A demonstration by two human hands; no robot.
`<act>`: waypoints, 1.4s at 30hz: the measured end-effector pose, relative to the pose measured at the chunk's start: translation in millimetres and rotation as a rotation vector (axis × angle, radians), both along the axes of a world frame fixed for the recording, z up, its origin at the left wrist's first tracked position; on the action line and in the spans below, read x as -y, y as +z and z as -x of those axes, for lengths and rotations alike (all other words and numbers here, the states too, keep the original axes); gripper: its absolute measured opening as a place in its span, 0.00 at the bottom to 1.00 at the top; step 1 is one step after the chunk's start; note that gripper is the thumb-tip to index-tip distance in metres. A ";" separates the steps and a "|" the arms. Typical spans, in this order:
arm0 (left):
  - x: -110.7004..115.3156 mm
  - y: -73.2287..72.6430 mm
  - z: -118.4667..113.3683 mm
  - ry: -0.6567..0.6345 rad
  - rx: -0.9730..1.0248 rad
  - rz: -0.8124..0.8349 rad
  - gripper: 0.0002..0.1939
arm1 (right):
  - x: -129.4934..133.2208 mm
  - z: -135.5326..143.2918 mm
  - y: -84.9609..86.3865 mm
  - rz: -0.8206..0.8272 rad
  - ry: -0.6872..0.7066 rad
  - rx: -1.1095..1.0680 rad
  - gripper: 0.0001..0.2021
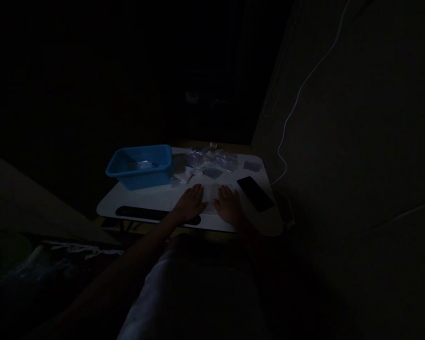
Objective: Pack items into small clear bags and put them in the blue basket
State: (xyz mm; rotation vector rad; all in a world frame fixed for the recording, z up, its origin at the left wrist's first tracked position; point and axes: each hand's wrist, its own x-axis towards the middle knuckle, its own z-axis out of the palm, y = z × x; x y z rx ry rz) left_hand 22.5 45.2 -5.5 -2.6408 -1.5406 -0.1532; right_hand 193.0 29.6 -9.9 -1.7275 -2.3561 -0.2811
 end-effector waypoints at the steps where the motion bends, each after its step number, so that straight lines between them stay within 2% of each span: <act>1: 0.1 0.0 0.0 -0.001 0.000 0.000 0.32 | 0.3 -0.6 -2.8 0.003 -0.024 0.008 0.26; 5: 0.7 1.1 -0.1 0.008 -0.004 0.008 0.33 | 0.7 -9.6 -9.4 -0.029 -0.085 0.013 0.28; 10: 1.5 3.4 0.5 0.010 0.000 0.033 0.33 | 3.1 -18.9 -11.4 -0.096 -0.055 0.019 0.27; 22: 3.3 5.8 0.5 0.066 0.025 0.045 0.34 | 1.7 -19.5 -15.7 -0.126 -0.053 0.018 0.26; 28: 1.4 7.2 5.4 0.029 0.013 0.067 0.36 | 0.6 -21.2 -18.1 -0.139 -0.049 0.029 0.26; 32: 0.6 3.8 9.7 0.048 0.070 0.045 0.33 | 0.4 -22.1 -19.8 -0.156 -0.037 0.036 0.26; 35: -0.1 1.3 10.7 0.067 0.097 0.037 0.31 | 1.6 -21.2 -18.7 -0.152 -0.044 0.031 0.25; 42: -2.2 1.5 10.2 0.163 0.105 -0.023 0.32 | 6.4 -15.8 -7.6 -0.096 -0.080 0.013 0.25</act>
